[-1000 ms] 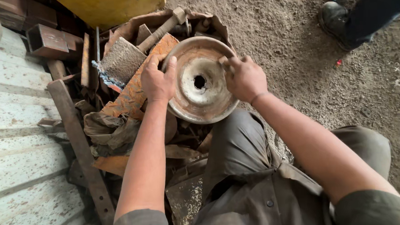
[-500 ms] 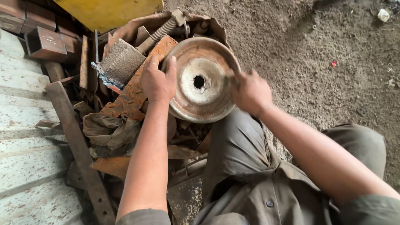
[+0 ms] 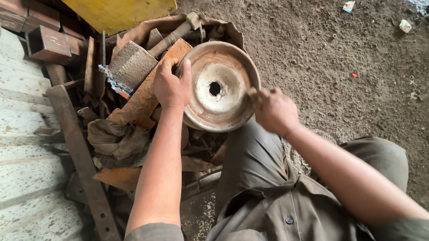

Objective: The person cleans a round metal auto part by hand using a cloth and a small tool to scrape the surface.

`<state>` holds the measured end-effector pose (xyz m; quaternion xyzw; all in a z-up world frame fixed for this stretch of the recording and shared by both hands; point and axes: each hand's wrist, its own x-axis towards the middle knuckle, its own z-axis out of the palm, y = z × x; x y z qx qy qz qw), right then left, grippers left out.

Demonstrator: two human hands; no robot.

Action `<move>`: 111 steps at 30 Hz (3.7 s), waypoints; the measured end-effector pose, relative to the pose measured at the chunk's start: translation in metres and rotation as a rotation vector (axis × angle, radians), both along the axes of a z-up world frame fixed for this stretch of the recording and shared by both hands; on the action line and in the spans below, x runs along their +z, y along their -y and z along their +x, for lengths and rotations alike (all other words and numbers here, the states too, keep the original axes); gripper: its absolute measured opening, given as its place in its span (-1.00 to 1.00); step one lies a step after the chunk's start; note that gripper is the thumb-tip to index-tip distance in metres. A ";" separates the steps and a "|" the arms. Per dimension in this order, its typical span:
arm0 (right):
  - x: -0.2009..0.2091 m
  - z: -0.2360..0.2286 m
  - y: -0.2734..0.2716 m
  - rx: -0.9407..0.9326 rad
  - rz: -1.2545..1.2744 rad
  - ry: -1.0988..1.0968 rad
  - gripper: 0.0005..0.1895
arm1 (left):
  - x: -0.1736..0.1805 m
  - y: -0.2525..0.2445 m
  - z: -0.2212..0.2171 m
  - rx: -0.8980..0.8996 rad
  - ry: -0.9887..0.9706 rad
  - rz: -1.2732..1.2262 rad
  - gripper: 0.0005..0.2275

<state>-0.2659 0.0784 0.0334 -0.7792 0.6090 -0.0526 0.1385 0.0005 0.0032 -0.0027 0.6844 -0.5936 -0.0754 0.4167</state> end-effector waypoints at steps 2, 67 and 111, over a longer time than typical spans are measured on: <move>0.004 0.005 0.005 -0.142 0.169 -0.025 -0.55 | 0.000 0.005 0.000 0.016 0.011 0.052 -0.70; 0.009 0.010 0.058 -0.304 0.120 0.226 -0.64 | -0.014 0.002 0.008 -0.007 0.116 -0.020 -0.70; -0.159 -0.143 -0.202 -0.587 0.427 0.038 -0.57 | 0.007 -0.061 -0.076 -0.466 0.754 0.298 -0.70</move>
